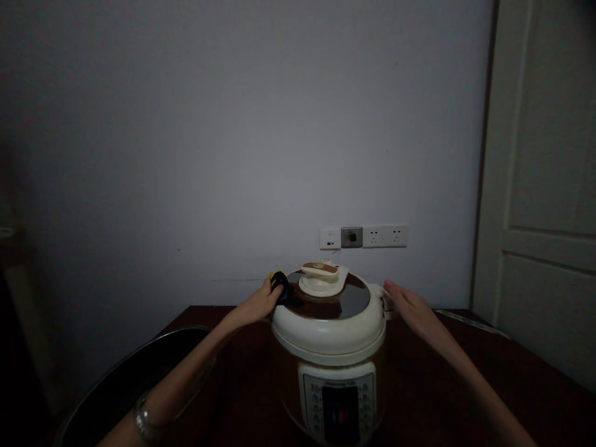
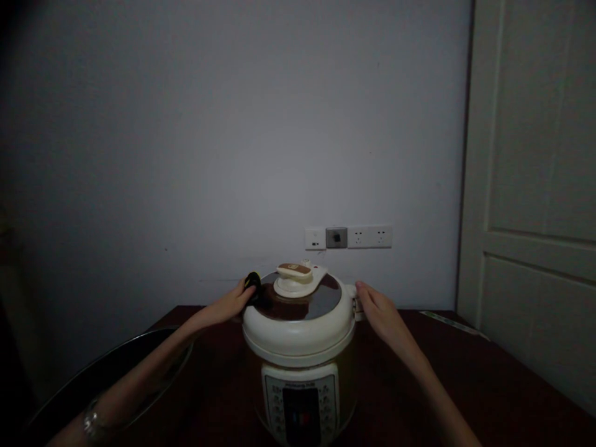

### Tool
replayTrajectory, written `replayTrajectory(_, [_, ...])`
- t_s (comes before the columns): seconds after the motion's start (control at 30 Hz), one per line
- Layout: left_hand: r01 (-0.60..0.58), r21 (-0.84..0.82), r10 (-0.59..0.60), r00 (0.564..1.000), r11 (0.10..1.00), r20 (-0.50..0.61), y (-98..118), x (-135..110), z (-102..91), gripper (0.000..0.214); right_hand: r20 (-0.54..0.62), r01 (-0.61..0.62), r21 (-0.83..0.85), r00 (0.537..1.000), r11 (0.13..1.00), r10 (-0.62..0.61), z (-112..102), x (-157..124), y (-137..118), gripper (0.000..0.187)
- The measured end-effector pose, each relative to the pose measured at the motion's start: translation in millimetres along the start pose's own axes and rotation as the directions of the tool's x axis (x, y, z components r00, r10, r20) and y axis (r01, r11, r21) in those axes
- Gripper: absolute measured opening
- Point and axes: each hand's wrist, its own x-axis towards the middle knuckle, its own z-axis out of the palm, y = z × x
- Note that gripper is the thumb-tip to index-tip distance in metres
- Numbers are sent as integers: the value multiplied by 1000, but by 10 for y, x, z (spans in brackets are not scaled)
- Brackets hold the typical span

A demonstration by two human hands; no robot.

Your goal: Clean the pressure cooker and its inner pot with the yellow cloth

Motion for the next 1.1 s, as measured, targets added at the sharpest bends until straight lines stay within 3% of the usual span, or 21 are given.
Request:
replayTrajectory(0.13, [135,-200,-110,985,970,132,-74,256,31,41,4,-82,39,997,996,82,-68,67,54,57])
replayTrajectory(0.27, [146,-347,-66,971,926,230,-150,577,163,39,63,-131,89,990,987,125,-120,113,113,56])
replayTrajectory(0.43, [112,-350,10,945,930,327,-180,1080,302,29,70,-65,82,996,995,59,-124,89,66,52])
replayTrajectory(0.63, [130,-364,5,938,922,348,17,1540,426,25,94,-51,95,995,994,42,-117,84,44,52])
replayTrajectory(0.8, [86,-426,85,927,901,366,236,1671,584,31,58,-53,51,997,997,50,-110,77,57,52])
replayTrajectory(0.87, [99,-427,114,889,899,445,307,1682,635,33,43,-72,30,997,997,70,-106,69,41,52])
replayTrajectory(1.0, [167,-388,149,733,906,663,414,1695,688,44,51,-87,8,995,996,86,-104,56,1,56])
replayTrajectory(1.1, [75,-311,164,721,947,673,464,1706,703,43,58,-71,-1,996,997,71,-106,50,-15,55])
